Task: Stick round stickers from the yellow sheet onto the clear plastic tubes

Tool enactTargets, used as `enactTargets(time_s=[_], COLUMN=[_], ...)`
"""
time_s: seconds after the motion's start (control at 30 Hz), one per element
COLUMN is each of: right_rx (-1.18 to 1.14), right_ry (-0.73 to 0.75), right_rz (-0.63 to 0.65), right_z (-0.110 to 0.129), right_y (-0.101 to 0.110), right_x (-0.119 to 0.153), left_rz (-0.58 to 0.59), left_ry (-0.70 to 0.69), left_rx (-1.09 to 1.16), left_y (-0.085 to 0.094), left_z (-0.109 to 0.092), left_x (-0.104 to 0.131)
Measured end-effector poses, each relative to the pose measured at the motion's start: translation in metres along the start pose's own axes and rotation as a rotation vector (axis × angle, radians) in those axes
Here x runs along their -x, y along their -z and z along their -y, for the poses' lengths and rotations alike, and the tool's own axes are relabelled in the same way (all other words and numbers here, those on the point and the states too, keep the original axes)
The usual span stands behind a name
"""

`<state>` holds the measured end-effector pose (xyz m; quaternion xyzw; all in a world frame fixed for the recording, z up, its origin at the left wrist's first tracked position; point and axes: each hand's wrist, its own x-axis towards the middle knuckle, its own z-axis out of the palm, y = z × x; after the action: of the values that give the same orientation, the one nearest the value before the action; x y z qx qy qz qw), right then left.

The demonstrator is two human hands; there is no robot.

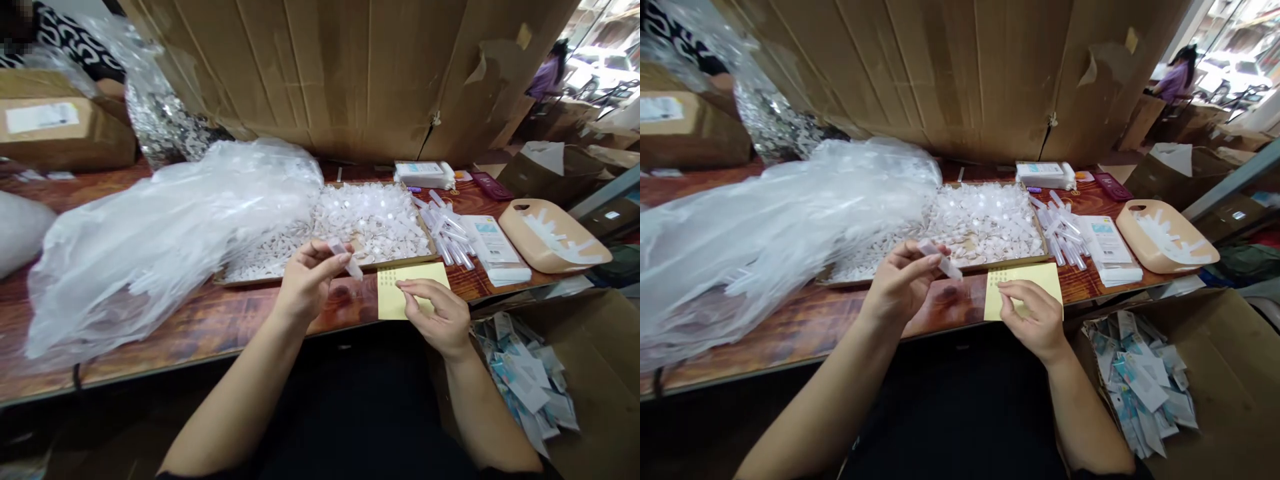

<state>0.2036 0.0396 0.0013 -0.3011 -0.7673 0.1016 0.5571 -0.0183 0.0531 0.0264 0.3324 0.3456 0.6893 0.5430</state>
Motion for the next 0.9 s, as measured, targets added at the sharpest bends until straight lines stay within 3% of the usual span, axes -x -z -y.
enactTargets(time_s=[0.13,0.27,0.4,0.57,0.9], right_rx=[-0.134,-0.157,-0.142,-0.134,-0.043], right_ry=[0.157,0.288,0.284,0.285,0.233], right_rz=[0.055,0.16,0.219,0.251,0.387], right_z=[0.048,0.066,0.07,0.076,0.082], right_y=[-0.014,-0.028,-0.039,-0.041,-0.035], right_x=[-0.018,-0.028,-0.024,-0.019,-0.013], left_rz=[0.178,0.353,0.401,0.445,0.523], left_ry=[-0.155,-0.249,-0.273,-0.183,-0.09], left_rx=[-0.059,-0.213,-0.24,-0.174,-0.101], left_y=[0.02,0.038,0.051,0.063,0.069], left_z=[0.002,0.004,0.002,0.001,0.001], left_x=[0.05,0.072,0.077,0.077,0.077])
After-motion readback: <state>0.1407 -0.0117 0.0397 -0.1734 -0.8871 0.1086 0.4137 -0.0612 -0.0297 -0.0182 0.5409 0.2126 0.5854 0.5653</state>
